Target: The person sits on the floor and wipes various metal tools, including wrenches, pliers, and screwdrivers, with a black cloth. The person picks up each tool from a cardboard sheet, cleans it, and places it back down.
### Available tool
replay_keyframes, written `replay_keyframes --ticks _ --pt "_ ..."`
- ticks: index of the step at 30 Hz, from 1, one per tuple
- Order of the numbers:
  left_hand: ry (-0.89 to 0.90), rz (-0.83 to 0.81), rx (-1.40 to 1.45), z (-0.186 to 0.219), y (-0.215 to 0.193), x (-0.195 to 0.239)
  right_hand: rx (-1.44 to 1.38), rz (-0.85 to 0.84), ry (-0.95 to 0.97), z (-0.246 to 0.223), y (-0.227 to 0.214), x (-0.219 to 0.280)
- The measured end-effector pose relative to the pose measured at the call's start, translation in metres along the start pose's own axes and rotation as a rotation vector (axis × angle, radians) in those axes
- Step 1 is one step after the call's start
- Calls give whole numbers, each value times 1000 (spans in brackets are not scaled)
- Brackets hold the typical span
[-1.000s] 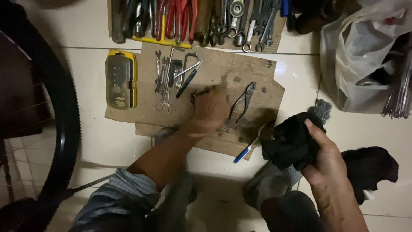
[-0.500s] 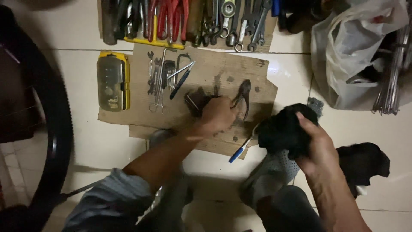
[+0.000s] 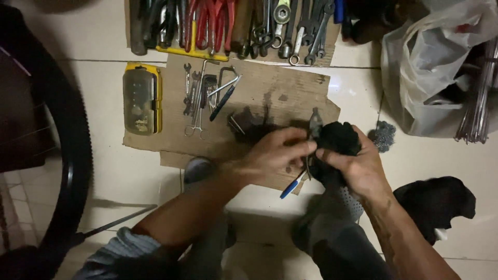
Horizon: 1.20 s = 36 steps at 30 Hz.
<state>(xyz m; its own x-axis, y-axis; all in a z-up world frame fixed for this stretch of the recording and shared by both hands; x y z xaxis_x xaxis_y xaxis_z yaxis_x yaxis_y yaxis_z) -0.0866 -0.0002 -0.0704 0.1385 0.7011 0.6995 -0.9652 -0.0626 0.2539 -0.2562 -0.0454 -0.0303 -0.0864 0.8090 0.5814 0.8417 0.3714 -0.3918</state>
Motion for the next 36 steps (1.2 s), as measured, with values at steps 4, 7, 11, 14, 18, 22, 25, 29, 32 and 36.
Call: replay_keyframes --ticks 4,7,11,14,18,22,25,29,32,36 --pt "-42 38 277 3 -3 -9 -67 -91 -113 -8 2 4" --pt "24 106 398 -12 2 -17 -45 -78 -226 14 -2 -1" --pt "-3 182 319 -28 10 -21 199 41 -245 24 -2 10" --pt "-10 270 306 -13 6 -7 280 57 -255 15 0 20" --pt "-21 312 -65 26 -35 2 346 33 -318 31 -4 17" --pt "110 491 -369 73 -56 19 326 92 -304 12 -10 21" --pt "28 465 -307 72 -37 26 431 106 -251 -39 0 32" --pt "61 581 -56 39 -20 9 642 -109 -463 -29 23 20" --pt "-56 484 -100 54 -21 18 602 -108 -396 -27 23 19" --pt "-117 325 144 51 -22 20 392 -172 -247 -35 20 24"
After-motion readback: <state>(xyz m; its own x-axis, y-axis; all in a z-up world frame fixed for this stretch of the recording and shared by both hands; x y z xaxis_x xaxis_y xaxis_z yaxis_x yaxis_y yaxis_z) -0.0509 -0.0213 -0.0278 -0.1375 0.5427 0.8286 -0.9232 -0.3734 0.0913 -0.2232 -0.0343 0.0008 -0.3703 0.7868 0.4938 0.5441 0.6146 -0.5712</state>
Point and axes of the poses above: each hand's wrist, its own x-axis away from the middle knuckle, its own y-axis out of the palm, z = x × y, the point moved 2 cm from there along -x, towards the middle knuckle, and after that the axes turned 5 degrees about x, right-handed, at the moved point
